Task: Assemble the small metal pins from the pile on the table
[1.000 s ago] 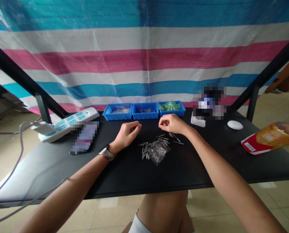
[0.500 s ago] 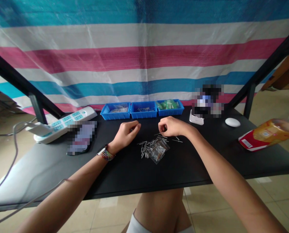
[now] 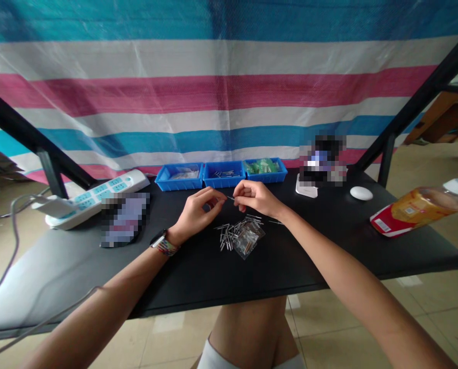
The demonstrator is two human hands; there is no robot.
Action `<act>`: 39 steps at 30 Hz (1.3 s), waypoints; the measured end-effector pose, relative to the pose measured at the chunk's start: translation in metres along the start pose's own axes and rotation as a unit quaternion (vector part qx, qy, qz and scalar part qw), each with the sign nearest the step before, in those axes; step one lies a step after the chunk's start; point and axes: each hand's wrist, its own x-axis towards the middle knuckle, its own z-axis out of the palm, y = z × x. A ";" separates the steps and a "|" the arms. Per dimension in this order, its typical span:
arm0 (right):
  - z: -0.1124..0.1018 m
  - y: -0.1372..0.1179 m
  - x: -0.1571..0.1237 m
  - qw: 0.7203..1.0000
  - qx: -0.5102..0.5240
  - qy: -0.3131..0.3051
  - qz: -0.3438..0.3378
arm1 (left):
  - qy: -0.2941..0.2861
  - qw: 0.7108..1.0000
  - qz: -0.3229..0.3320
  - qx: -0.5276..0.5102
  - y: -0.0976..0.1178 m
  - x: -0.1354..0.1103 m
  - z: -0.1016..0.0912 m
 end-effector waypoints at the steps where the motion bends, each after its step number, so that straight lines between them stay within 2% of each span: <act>1: 0.001 -0.001 -0.001 1.000 0.008 0.000 0.000 | 0.011 1.000 -0.006 -0.004 0.000 0.000 0.000; 5: 0.002 -0.002 -0.001 1.000 0.017 -0.006 0.005 | 0.042 0.999 -0.026 -0.023 -0.003 0.000 0.001; 9: 0.005 0.002 0.000 0.999 0.030 -0.011 0.008 | 0.029 0.999 -0.022 -0.011 -0.005 0.001 0.000; 17: 0.007 0.005 0.001 0.998 0.041 0.037 -0.011 | 0.000 0.995 -0.090 -0.047 0.003 0.002 -0.001; 26: 0.011 0.009 0.002 0.996 0.008 0.079 -0.050 | -0.001 0.996 -0.082 -0.018 -0.001 -0.001 -0.003; 31: 0.011 0.012 0.003 0.994 -0.007 0.100 -0.050 | -0.010 0.997 -0.064 -0.053 -0.001 -0.002 -0.003; 39: 0.016 0.010 0.004 0.993 0.013 0.111 -0.032 | 0.003 0.998 -0.069 -0.013 -0.001 -0.001 -0.002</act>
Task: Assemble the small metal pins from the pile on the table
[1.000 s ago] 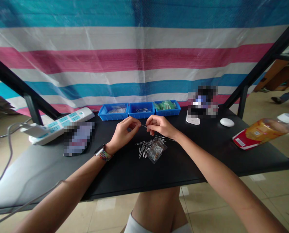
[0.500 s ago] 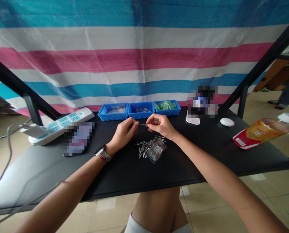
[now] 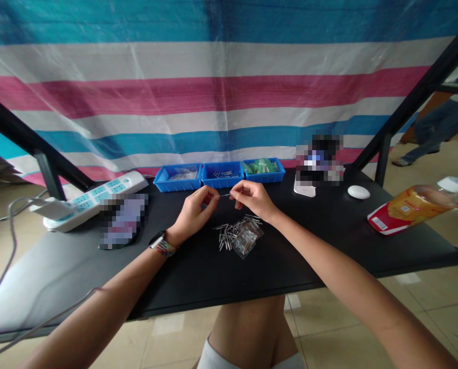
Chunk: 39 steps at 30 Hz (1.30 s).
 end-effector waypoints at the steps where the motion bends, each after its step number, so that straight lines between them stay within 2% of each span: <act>1: 0.000 -0.001 0.000 1.000 0.010 0.003 0.001 | 0.001 1.000 0.000 0.003 0.001 0.000 0.000; 10: 0.000 -0.004 -0.003 1.000 0.010 0.003 0.005 | -0.011 1.000 -0.006 0.018 0.005 0.001 0.000; 15: 0.002 -0.002 -0.001 1.000 0.026 0.002 0.003 | 0.009 1.000 -0.009 0.001 0.002 -0.001 0.001; 17: 0.001 0.000 0.005 0.999 0.027 0.026 0.001 | 0.029 0.999 -0.010 -0.019 0.001 -0.001 0.001; 21: -0.003 0.004 0.021 0.993 0.033 0.116 0.016 | 0.051 0.998 -0.004 -0.036 0.000 0.000 0.001; 24: -0.007 0.010 0.028 0.992 0.029 0.121 0.033 | 0.046 0.998 -0.006 -0.040 0.002 0.000 0.000; 29: -0.019 0.015 0.019 0.991 -0.038 0.126 0.023 | 0.024 0.999 -0.014 -0.032 0.004 0.001 -0.001; 31: -0.026 0.010 0.015 0.993 -0.077 0.091 0.019 | 0.012 1.000 -0.017 -0.023 0.004 0.001 -0.001; 34: -0.034 -0.003 0.012 0.988 -0.147 -0.041 0.022 | -0.007 1.000 -0.015 -0.008 0.002 0.001 -0.001; 36: -0.038 -0.013 0.009 0.970 -0.208 -0.121 0.021 | -0.019 1.000 -0.011 0.001 0.002 0.000 -0.001; 39: -0.042 -0.026 0.005 0.939 -0.288 -0.183 0.041 | -0.027 1.000 -0.009 0.008 0.002 0.000 -0.001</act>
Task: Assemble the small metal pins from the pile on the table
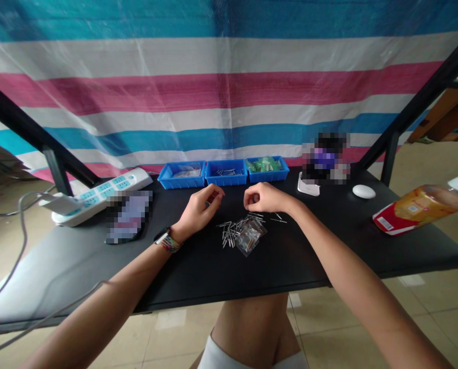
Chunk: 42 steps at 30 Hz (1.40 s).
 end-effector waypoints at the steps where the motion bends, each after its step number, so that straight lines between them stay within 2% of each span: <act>1: -0.003 -0.002 -0.002 1.000 -0.021 -0.018 0.014 | 0.001 1.000 -0.002 0.001 0.000 0.000 0.000; 6: -0.017 -0.006 -0.012 0.984 -0.123 -0.095 0.091 | 0.008 1.000 -0.003 0.010 0.000 0.000 -0.001; 11: -0.019 0.000 -0.013 0.980 -0.143 -0.089 0.110 | 0.001 1.000 -0.007 0.004 -0.001 0.000 0.000; 15: -0.015 0.007 -0.010 0.989 -0.108 -0.027 0.093 | 0.000 1.000 -0.005 -0.002 -0.003 0.000 0.000; 18: -0.011 0.006 -0.006 0.996 -0.067 0.049 0.045 | 0.002 1.000 0.003 0.002 -0.005 0.000 0.000; 20: -0.004 0.003 -0.003 0.997 -0.012 0.079 0.009 | 0.002 1.000 0.016 0.009 -0.005 0.000 0.000; 23: 0.010 -0.001 0.003 0.991 0.099 0.089 -0.029 | -0.005 0.999 0.036 0.011 -0.003 0.001 0.000; 27: 0.026 -0.004 0.007 0.974 0.196 0.113 -0.022 | -0.003 0.999 0.051 0.012 -0.003 0.001 0.002; 34: 0.031 -0.004 0.008 0.965 0.236 0.116 -0.013 | 0.025 0.999 0.044 0.004 -0.006 0.002 0.002; 42: 0.036 -0.003 0.010 0.946 0.301 0.120 -0.018 | 0.008 0.997 0.077 0.020 0.004 0.004 -0.003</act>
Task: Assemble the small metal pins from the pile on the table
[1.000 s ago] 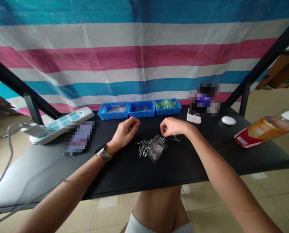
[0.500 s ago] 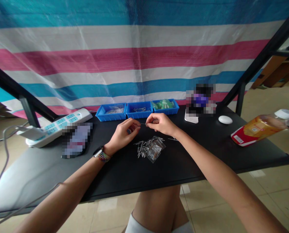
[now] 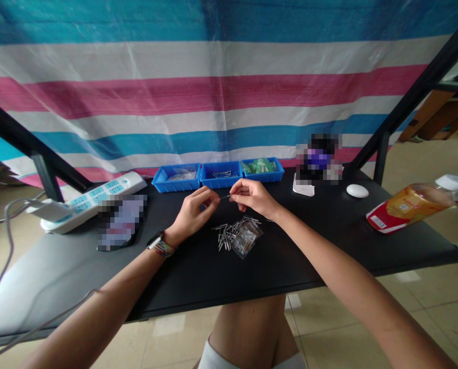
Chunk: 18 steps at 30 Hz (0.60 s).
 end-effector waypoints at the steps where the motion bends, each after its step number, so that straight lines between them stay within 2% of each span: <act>1: 0.001 0.000 0.000 1.000 0.004 0.004 -0.005 | 0.001 1.000 -0.002 -0.001 0.000 0.000 0.000; 9: 0.002 -0.006 -0.004 0.999 -0.011 0.021 -0.042 | 0.002 0.999 -0.033 -0.020 -0.001 -0.001 -0.001; 14: 0.004 -0.002 -0.003 0.999 -0.013 0.020 -0.044 | 0.012 0.995 -0.065 -0.080 0.001 -0.001 -0.003; 18: 0.007 0.002 -0.002 0.998 -0.013 0.034 -0.043 | 0.010 0.995 -0.058 -0.079 -0.001 -0.002 -0.001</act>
